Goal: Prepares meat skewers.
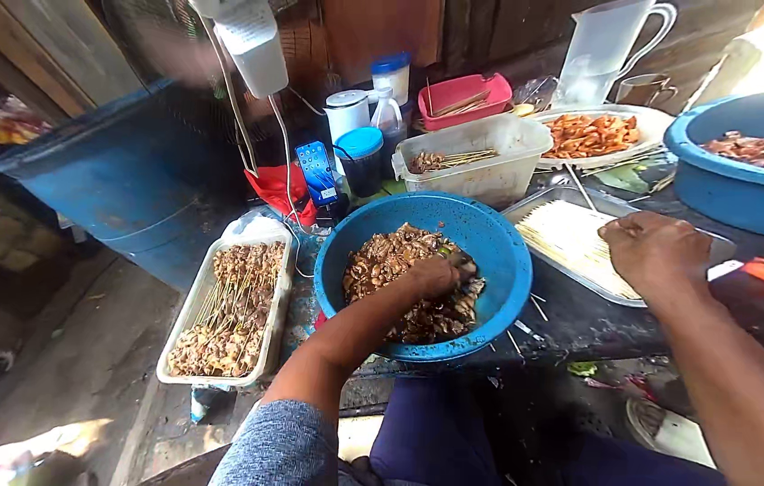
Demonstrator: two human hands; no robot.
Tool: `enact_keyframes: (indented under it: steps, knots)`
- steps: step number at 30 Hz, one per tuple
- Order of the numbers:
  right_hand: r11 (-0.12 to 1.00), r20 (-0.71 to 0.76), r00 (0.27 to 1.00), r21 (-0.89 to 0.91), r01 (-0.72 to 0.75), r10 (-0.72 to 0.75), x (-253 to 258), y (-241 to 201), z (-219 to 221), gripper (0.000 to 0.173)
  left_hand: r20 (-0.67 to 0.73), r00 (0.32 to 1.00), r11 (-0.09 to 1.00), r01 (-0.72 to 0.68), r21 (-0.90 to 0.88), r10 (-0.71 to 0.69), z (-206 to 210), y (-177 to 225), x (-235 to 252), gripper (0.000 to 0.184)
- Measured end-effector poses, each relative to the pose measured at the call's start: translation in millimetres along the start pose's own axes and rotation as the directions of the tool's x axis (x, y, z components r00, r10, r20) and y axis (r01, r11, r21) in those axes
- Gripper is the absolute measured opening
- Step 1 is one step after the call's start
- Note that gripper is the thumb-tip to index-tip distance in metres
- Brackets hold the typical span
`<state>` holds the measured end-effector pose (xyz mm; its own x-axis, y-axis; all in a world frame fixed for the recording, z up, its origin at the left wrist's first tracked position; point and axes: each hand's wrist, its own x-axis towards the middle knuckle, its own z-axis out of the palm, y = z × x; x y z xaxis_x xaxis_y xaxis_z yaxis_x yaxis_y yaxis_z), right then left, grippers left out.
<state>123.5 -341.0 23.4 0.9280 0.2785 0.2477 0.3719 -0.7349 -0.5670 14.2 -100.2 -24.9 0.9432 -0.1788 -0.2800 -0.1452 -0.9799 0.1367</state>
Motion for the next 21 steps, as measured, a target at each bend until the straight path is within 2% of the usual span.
enact_keyframes:
  steps: [3,7,10,13,16,19,21]
  knots:
    - [0.999,-0.037,0.999,0.043,0.014,-0.012,-2,-15,-4,0.027,-0.105,0.974,0.975,0.186,-0.122,-0.199,-29,-45,-3,0.033]
    - [0.976,0.004,0.994,0.191,0.104,-0.107,1,-40,6,0.019,-0.154,0.936,0.927,0.271,-0.260,-0.317,-64,-95,-29,0.034]
    - [0.944,0.094,0.977,0.293,0.155,-0.190,2,-77,20,0.024,-0.167,0.936,0.923,0.254,-0.288,-0.310,-90,-96,-40,0.025]
    - [0.929,0.175,0.968,0.354,0.111,-0.182,1,-115,42,0.027,-0.171,0.941,0.923,0.232,-0.305,-0.293,-103,-81,-33,0.019]
    - [0.921,0.234,0.963,0.387,0.036,-0.136,-2,-141,65,0.028,-0.093,0.951,0.927,0.262,-0.268,-0.295,-95,-63,-12,0.015]
    - [0.934,0.189,0.975,0.355,0.046,-0.119,-7,-148,85,0.029,-0.025,0.917,0.889,0.380,-0.255,-0.399,-59,-57,5,0.021]
    - [0.963,0.193,0.976,0.264,0.053,-0.106,-13,-144,91,0.027,-0.070,0.898,0.849,0.383,-0.364,-0.435,-35,-68,6,0.026]
